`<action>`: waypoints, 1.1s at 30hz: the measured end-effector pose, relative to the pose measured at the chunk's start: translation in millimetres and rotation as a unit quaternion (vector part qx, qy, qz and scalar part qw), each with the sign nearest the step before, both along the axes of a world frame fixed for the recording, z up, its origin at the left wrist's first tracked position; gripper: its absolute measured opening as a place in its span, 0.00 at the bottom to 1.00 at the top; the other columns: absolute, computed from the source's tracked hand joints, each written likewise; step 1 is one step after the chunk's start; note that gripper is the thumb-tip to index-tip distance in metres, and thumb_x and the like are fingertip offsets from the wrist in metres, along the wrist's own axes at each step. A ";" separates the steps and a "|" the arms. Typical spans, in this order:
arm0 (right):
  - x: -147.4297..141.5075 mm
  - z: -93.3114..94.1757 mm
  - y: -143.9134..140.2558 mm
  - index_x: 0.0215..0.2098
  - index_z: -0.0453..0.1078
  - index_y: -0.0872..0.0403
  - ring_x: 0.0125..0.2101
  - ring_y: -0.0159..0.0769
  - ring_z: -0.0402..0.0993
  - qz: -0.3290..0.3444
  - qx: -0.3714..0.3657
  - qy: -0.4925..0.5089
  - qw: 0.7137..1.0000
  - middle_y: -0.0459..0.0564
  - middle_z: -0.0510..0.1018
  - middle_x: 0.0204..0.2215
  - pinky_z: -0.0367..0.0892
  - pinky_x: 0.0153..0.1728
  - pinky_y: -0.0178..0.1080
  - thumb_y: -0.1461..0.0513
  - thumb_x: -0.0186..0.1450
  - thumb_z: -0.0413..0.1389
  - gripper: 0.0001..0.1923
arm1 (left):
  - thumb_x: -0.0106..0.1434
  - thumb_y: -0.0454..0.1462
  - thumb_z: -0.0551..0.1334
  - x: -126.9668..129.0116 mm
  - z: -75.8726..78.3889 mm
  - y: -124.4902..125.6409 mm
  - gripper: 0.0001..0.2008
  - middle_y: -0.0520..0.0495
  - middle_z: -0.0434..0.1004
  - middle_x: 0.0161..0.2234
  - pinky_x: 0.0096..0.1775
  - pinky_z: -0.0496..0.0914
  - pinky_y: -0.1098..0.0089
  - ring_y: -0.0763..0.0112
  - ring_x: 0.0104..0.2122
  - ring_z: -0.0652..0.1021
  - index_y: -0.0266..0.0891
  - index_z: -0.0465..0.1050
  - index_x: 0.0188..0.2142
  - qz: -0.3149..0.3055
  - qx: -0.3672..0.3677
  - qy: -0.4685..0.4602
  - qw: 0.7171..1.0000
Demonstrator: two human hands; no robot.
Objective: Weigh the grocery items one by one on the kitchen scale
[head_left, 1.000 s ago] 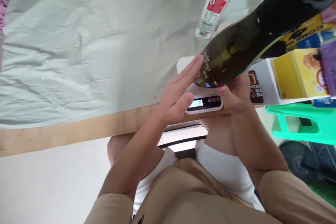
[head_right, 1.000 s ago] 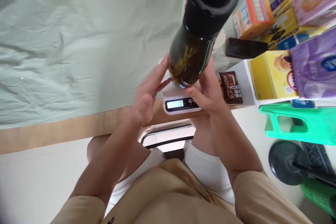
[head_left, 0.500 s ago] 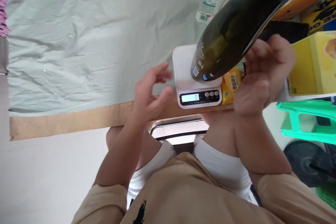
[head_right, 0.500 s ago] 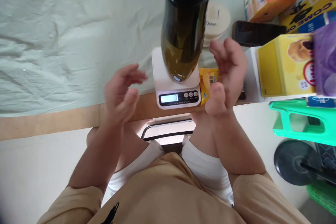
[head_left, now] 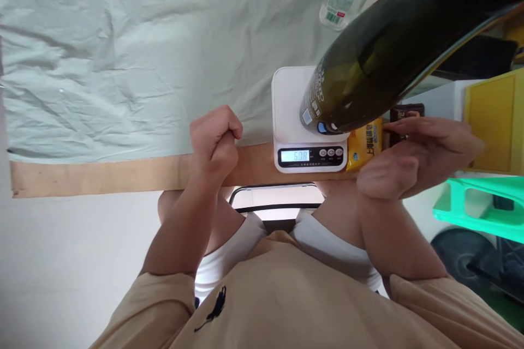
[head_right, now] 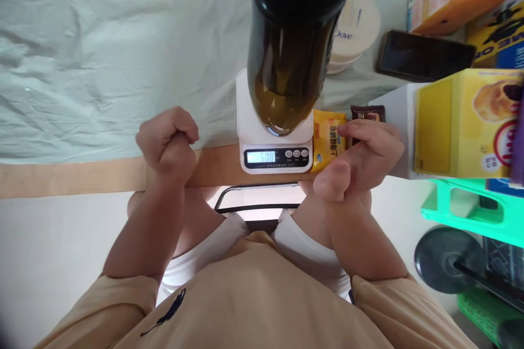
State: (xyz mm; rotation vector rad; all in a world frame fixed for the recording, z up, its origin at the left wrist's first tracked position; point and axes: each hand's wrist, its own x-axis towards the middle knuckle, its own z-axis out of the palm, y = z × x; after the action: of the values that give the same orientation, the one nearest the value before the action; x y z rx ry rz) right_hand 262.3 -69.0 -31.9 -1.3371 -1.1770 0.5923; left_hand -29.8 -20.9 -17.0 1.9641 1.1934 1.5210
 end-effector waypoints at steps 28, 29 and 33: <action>-23.3 -6.3 31.7 0.41 0.78 0.38 0.32 0.43 0.69 -0.097 0.254 -0.083 0.959 0.46 0.67 0.29 0.72 0.50 0.57 0.40 0.67 0.59 0.16 | 0.81 0.58 0.52 8.1 -3.6 -6.3 0.28 0.53 0.67 0.21 0.32 0.63 0.58 0.68 0.22 0.67 0.47 0.74 0.30 0.041 -0.079 0.026 0.996; -23.5 -6.7 32.1 0.42 0.78 0.38 0.32 0.42 0.68 -0.093 0.263 -0.077 0.957 0.46 0.67 0.29 0.72 0.51 0.56 0.41 0.67 0.59 0.15 | 0.81 0.58 0.53 8.5 -3.8 -5.8 0.28 0.53 0.67 0.21 0.33 0.63 0.58 0.68 0.22 0.67 0.47 0.74 0.30 0.042 -0.080 0.025 0.996; -23.8 -6.8 32.1 0.44 0.78 0.40 0.34 0.41 0.69 -0.076 0.276 -0.064 0.956 0.46 0.67 0.30 0.72 0.54 0.56 0.43 0.70 0.60 0.15 | 0.80 0.57 0.54 11.2 -1.8 -6.9 0.27 0.53 0.67 0.21 0.34 0.63 0.58 0.68 0.22 0.66 0.47 0.74 0.30 0.038 -0.083 0.022 0.996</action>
State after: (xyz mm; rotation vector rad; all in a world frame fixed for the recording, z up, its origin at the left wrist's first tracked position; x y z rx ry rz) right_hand 238.5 -36.9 -38.7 -0.9783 -1.2161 0.0495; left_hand -18.6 -27.8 -18.8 1.8705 1.3814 1.3720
